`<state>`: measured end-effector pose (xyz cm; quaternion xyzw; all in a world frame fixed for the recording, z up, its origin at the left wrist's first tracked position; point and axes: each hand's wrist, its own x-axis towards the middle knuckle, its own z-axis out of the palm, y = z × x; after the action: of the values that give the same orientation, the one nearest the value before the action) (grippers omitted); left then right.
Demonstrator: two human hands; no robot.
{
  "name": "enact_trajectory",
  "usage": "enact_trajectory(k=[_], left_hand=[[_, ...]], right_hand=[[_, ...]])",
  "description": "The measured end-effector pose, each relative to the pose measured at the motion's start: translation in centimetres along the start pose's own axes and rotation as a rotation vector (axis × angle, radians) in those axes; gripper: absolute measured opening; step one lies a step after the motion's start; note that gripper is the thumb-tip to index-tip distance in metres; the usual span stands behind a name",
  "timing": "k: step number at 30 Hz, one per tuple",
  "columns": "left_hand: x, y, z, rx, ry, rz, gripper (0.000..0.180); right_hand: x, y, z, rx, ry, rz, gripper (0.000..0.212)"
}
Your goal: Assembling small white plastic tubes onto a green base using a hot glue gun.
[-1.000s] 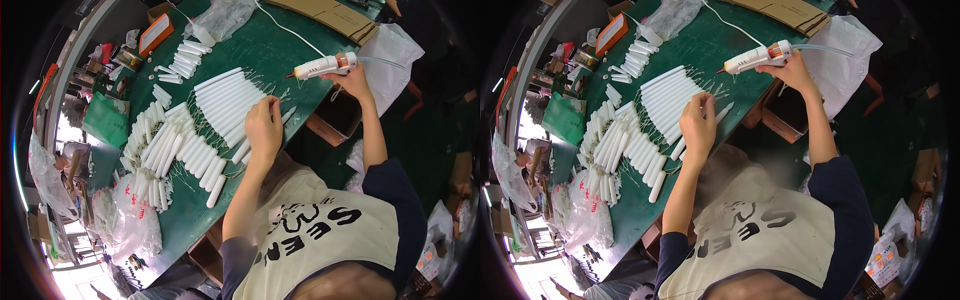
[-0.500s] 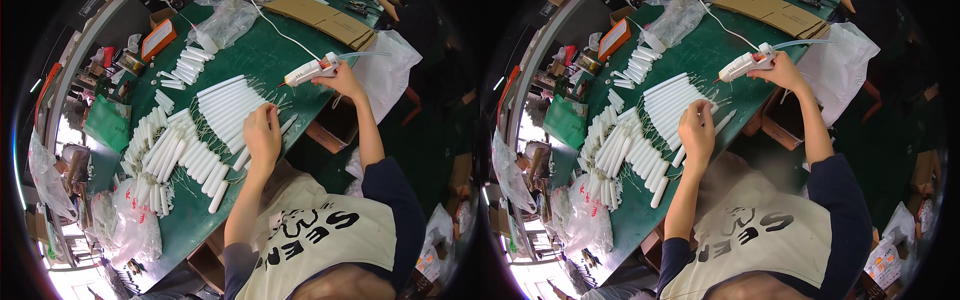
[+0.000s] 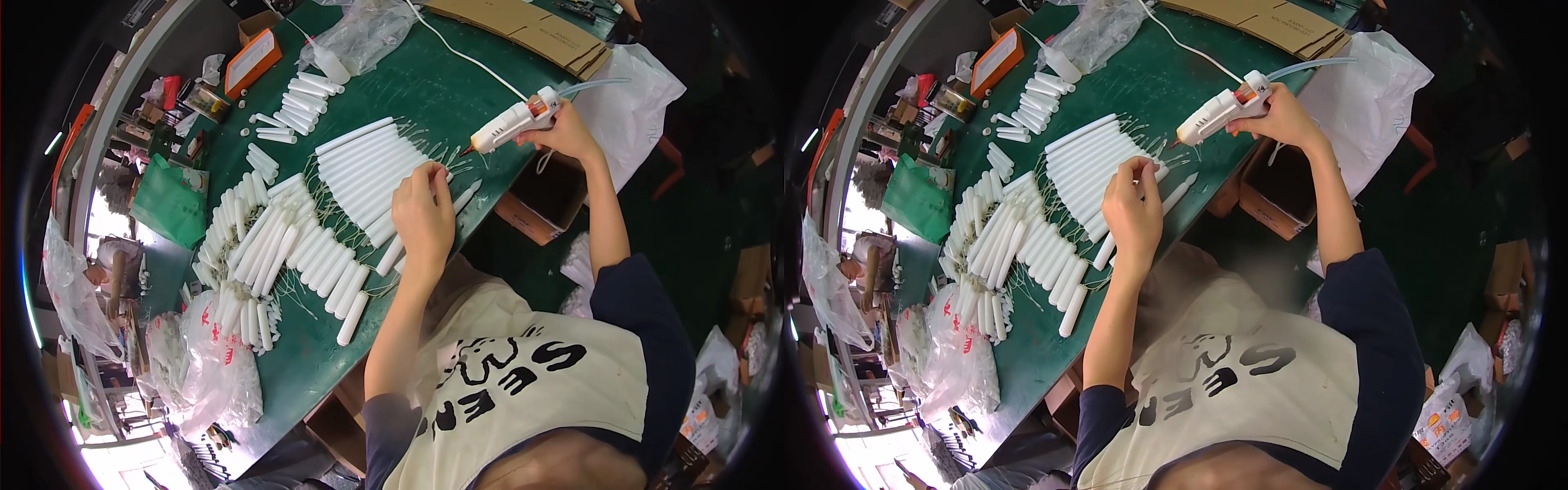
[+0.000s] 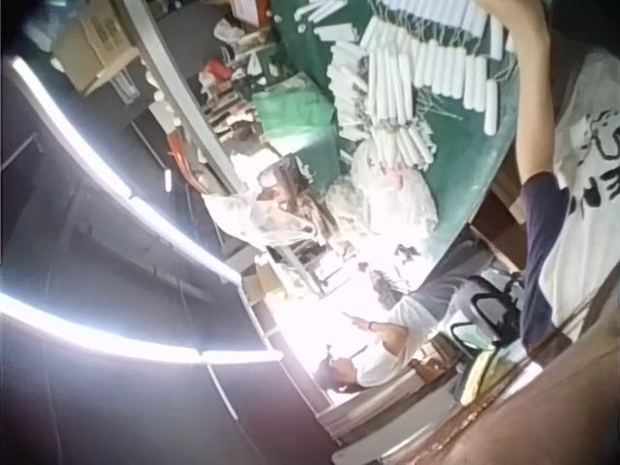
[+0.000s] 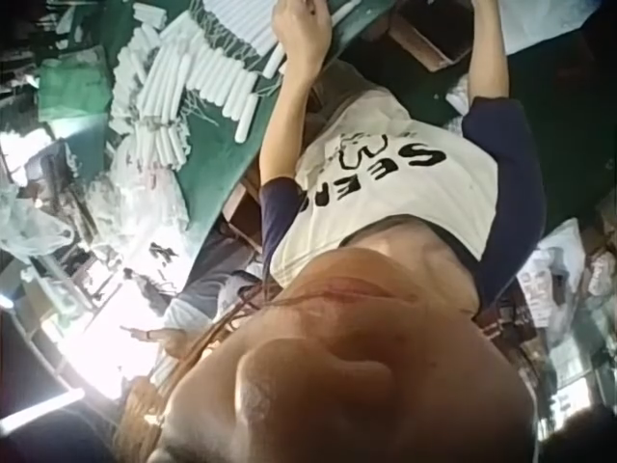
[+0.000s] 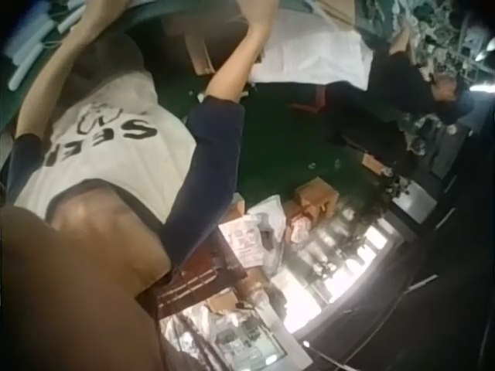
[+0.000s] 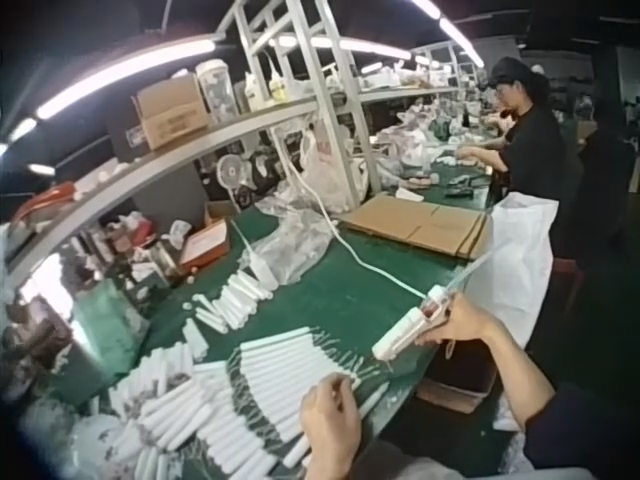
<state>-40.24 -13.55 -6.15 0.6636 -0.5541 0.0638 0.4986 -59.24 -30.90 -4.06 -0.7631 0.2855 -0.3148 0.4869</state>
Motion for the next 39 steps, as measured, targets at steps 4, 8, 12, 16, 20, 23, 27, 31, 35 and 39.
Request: enact_trajectory(k=[4,8,12,16,20,23,27,31,35,39], left_hand=[[0.0,0.0,-0.1,0.006,-0.017,0.001,0.006],[0.0,0.2,-0.1,0.054,-0.009,0.043,0.005],[-0.1,0.1,0.2,0.106,-0.05,0.092,0.004],[-0.2,0.0,0.3,0.123,-0.033,0.131,0.003],[-0.3,0.0,0.2,0.152,-0.027,0.151,0.003],[-0.4,0.1,0.2,0.16,-0.028,0.155,0.003],[-0.4,0.1,0.1,0.145,-0.035,0.154,0.004],[-0.4,0.1,0.5,0.131,-0.031,0.161,0.004],[-0.7,-0.5,0.6,0.137,-0.001,0.154,0.004],[-0.5,-0.2,0.6,0.141,0.02,0.167,0.004]], right_hand=[[-0.1,0.5,0.1,0.083,0.009,-0.09,0.027],[0.5,0.5,0.2,0.151,0.092,-0.16,0.023],[2.9,1.2,0.4,-0.046,0.259,-0.11,0.021],[5.4,2.2,1.4,-0.17,0.357,-0.127,0.028],[7.2,3.4,2.0,-0.253,0.393,-0.117,0.039],[7.3,3.9,2.1,-0.312,0.39,-0.068,0.043],[7.0,3.9,1.6,-0.471,0.382,-0.079,0.052],[5.8,4.1,1.4,-0.484,0.509,-0.153,0.06],[1.5,4.0,3.1,-0.476,0.902,-0.171,0.053],[-3.3,1.3,8.0,-0.085,0.868,-0.132,0.031]])
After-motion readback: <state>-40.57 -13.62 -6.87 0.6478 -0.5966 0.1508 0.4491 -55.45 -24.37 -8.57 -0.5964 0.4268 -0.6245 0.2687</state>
